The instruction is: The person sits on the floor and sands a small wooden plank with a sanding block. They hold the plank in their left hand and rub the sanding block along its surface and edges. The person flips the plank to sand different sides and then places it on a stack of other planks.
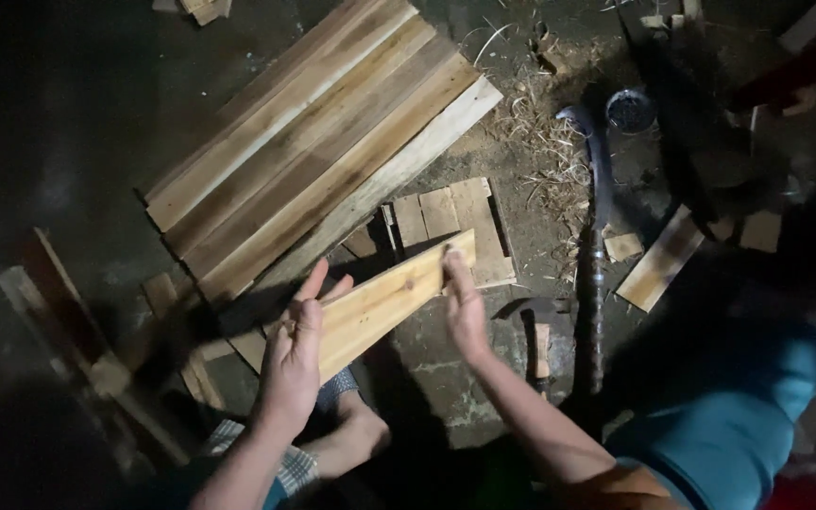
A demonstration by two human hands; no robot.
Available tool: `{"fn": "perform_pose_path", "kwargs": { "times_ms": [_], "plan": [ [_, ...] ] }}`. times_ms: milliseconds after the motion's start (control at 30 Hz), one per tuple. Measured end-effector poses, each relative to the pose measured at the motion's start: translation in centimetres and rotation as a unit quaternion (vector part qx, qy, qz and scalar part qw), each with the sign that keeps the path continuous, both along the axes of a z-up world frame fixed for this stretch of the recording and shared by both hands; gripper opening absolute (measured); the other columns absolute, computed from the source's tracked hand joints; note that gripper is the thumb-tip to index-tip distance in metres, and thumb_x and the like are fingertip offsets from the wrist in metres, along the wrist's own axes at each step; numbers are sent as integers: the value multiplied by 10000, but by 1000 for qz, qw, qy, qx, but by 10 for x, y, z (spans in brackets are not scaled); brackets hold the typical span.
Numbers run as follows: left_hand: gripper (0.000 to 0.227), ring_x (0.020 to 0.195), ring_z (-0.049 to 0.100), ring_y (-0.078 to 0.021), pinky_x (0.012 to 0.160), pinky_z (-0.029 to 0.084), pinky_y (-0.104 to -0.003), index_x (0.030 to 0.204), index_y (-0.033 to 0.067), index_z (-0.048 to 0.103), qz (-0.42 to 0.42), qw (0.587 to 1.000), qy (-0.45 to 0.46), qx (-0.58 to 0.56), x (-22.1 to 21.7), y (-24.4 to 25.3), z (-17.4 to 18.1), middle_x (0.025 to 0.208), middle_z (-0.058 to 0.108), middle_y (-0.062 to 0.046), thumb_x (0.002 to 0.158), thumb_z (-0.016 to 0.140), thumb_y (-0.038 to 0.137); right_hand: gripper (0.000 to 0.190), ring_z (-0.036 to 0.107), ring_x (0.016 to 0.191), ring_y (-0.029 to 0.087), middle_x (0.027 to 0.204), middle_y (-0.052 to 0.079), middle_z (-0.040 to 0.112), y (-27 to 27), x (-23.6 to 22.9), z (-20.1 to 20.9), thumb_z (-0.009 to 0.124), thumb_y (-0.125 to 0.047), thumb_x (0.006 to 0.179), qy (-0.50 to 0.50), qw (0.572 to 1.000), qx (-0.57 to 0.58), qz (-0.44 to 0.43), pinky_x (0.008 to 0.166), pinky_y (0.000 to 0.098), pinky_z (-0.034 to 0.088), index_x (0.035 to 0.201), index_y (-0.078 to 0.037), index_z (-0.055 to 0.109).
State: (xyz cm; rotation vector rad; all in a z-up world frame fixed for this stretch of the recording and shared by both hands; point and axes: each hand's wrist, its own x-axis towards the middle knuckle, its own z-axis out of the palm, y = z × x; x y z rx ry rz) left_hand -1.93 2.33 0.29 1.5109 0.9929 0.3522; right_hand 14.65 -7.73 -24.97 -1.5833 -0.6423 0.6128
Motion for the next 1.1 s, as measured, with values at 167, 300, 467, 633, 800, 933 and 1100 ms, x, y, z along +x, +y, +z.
{"fn": "perform_pose_path", "kwargs": {
  "times_ms": [167, 300, 467, 633, 800, 933, 1100],
  "plan": [
    [638, 1280, 617, -204, 1074, 475, -341, 1566, 112, 363, 64, 996, -13, -60, 10, -1, 6, 1506, 594, -112, 1010, 266, 409, 657, 311, 1515, 324, 1629, 167, 318, -19, -69, 122, 552, -295, 941, 53, 981, 113, 146, 1259, 495, 233, 1506, -26, 355],
    [666, 1238, 618, -253, 1021, 496, -372, 1571, 156, 401, 178, 963, -79, -185, 14, 0, 7, 1514, 578, -131, 984, 293, 449, 480, 385, 1488, 390, 1582, 178, 401, -22, -69, 103, 559, -216, 990, -340, 916, 91, 195, 1251, 549, 280, 1449, -84, 508],
    [728, 1485, 364, -442, 1167, 298, -655, 1637, 179, 259, 230, 938, -89, -243, 33, -14, 31, 1657, 338, -196, 1012, 287, 549, 357, 589, 1288, 435, 1394, 194, 617, 1, -53, 105, 567, -185, 1003, -350, 917, 175, 80, 1094, 559, 458, 1321, -50, 656],
    [836, 1553, 173, -447, 1229, 82, -662, 1654, 219, 190, 174, 947, -72, -259, 30, -16, 47, 1696, 220, -190, 947, 436, 591, 399, 612, 1221, 438, 1283, 179, 677, -13, -7, 137, 605, 25, 919, -353, 928, 93, 68, 1050, 555, 498, 1297, -81, 679],
    [794, 1486, 338, -444, 1199, 228, -584, 1569, 23, 379, -85, 994, -28, 60, 16, -12, 64, 1569, 390, -311, 945, 635, 443, 277, 683, 1114, 345, 1137, 120, 725, -20, 41, 192, 543, -6, 972, -150, 962, 56, 222, 1010, 526, 479, 1191, -90, 691],
    [788, 340, 316, -15, 284, 297, -173, 1564, 68, 320, -187, 968, -27, 163, 13, -15, 58, 1525, 527, -222, 916, 641, 380, 283, 711, 1072, 346, 1112, 141, 750, -20, 44, 210, 537, 18, 966, -134, 951, 22, 278, 986, 520, 502, 1179, -87, 692],
    [693, 366, 452, -75, 299, 328, -244, 1561, 124, 425, -259, 943, 97, 186, 22, -5, 71, 632, 744, -47, 934, 656, 307, 294, 734, 998, 380, 1088, 213, 755, -16, 52, 252, 524, 71, 938, -137, 912, -75, 379, 958, 570, 531, 1175, -38, 661]
  ]
}}
